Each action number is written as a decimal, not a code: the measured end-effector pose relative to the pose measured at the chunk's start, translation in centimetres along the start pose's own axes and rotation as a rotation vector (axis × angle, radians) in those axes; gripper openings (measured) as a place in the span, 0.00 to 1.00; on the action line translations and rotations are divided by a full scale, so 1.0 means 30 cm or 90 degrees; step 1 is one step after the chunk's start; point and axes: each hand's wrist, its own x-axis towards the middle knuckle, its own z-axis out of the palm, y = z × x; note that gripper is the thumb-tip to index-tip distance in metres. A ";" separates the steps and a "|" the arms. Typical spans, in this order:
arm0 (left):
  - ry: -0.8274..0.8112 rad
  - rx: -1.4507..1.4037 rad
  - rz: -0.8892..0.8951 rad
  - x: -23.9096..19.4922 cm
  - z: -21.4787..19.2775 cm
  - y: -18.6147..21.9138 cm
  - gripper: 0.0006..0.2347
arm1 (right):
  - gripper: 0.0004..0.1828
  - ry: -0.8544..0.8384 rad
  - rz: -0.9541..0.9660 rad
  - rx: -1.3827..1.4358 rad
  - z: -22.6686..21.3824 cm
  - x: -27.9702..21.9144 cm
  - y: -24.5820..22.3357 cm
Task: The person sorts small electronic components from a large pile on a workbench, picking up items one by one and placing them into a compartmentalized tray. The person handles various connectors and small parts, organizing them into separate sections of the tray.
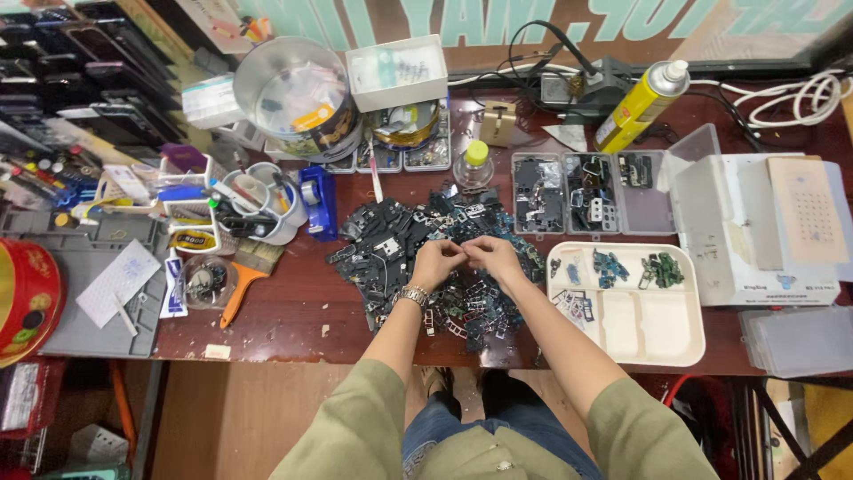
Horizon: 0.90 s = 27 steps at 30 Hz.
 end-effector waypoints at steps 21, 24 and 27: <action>0.078 -0.123 0.128 -0.063 -0.181 -0.033 0.15 | 0.15 -0.012 -0.049 0.113 0.078 0.027 -0.204; -0.096 -0.424 0.037 -0.008 -0.131 0.006 0.12 | 0.18 -0.010 -0.058 0.144 0.042 0.031 -0.230; -0.132 -0.518 -0.021 0.008 -0.099 0.026 0.10 | 0.19 -0.009 -0.065 0.186 -0.018 0.024 -0.229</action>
